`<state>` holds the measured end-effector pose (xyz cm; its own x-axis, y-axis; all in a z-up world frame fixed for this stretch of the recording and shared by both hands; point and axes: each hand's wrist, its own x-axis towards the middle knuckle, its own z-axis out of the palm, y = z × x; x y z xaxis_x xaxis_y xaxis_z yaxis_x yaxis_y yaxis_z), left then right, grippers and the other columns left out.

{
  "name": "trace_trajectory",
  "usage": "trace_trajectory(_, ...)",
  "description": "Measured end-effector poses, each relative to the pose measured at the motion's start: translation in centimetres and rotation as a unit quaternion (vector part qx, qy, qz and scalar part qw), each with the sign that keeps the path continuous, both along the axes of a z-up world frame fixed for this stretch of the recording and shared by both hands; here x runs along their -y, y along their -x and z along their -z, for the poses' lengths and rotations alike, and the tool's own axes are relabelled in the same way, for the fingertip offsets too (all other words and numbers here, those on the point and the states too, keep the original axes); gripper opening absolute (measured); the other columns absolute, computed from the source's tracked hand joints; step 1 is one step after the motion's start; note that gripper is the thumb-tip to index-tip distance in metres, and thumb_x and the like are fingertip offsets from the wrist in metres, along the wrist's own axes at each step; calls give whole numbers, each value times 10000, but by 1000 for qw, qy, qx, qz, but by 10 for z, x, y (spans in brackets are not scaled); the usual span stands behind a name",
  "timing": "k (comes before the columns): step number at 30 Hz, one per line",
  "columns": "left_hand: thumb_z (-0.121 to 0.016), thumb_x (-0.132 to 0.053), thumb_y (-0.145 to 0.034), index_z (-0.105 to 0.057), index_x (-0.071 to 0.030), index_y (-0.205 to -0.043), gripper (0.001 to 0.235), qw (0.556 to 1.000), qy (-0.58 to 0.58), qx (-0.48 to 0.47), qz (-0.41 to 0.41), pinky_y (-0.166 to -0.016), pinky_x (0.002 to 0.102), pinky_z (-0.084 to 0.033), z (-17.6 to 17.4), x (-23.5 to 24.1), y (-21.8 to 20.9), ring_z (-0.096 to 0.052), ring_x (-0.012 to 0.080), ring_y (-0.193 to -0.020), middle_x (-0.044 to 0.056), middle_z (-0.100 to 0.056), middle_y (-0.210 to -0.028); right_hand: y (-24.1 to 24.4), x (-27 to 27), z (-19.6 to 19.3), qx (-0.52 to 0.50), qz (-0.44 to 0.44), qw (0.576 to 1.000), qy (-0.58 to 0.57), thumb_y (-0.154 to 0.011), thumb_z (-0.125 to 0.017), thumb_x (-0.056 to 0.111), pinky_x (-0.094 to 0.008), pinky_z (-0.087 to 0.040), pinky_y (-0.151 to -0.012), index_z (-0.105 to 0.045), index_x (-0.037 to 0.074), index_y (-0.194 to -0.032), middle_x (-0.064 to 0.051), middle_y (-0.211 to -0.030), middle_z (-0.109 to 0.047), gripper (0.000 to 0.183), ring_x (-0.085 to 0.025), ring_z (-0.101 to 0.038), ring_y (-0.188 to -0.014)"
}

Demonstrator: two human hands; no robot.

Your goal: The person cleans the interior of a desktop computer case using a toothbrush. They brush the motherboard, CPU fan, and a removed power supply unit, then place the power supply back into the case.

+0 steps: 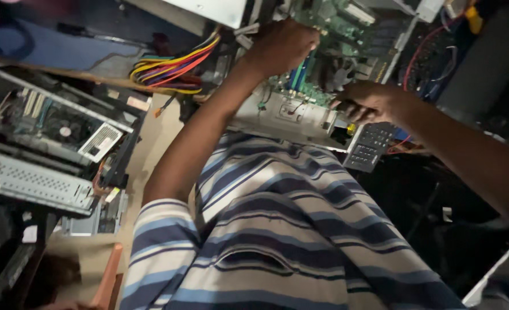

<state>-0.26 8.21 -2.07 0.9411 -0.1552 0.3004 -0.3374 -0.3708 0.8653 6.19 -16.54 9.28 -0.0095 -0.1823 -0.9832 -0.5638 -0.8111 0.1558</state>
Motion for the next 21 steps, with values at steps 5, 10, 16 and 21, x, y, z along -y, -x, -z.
trace_trajectory(5,-617,-107,-946,-664,-55,-886,92,998,51,39,9,-657,516,-512,-3,2,-4,-679,385,-746,174,-676,-790,10,19,18,140,-386,910,-57,-1005,-529,180,-399,-406,-471,-701,20,-1036,-84,-657,-522,237,-220,-468,-525)
trace_trajectory(10,-650,-135,-965,-647,-35,-893,123,998,54,43,-8,-653,525,-499,4,3,1,-657,401,-746,178,-665,-793,21,10,11,91,-746,655,-77,-836,-623,136,-486,-611,-779,-690,-23,-1096,-227,-914,-725,311,-399,-747,-847)
trace_trajectory(16,-639,-138,-971,-642,-33,-917,119,995,68,63,-18,-674,534,-496,5,6,-7,-654,409,-782,181,-662,-816,44,-22,-34,168,-750,636,-68,-959,-538,122,-509,-598,-576,-602,-47,-1228,-232,-855,-728,324,-400,-743,-734)
trace_trajectory(21,-626,-142,-979,-661,-48,-929,111,996,57,65,-13,-707,540,-499,4,7,-5,-660,413,-821,174,-680,-847,45,-40,-46,164,-768,615,-76,-947,-540,142,-495,-605,-584,-610,-47,-1200,-221,-867,-728,324,-388,-750,-759)
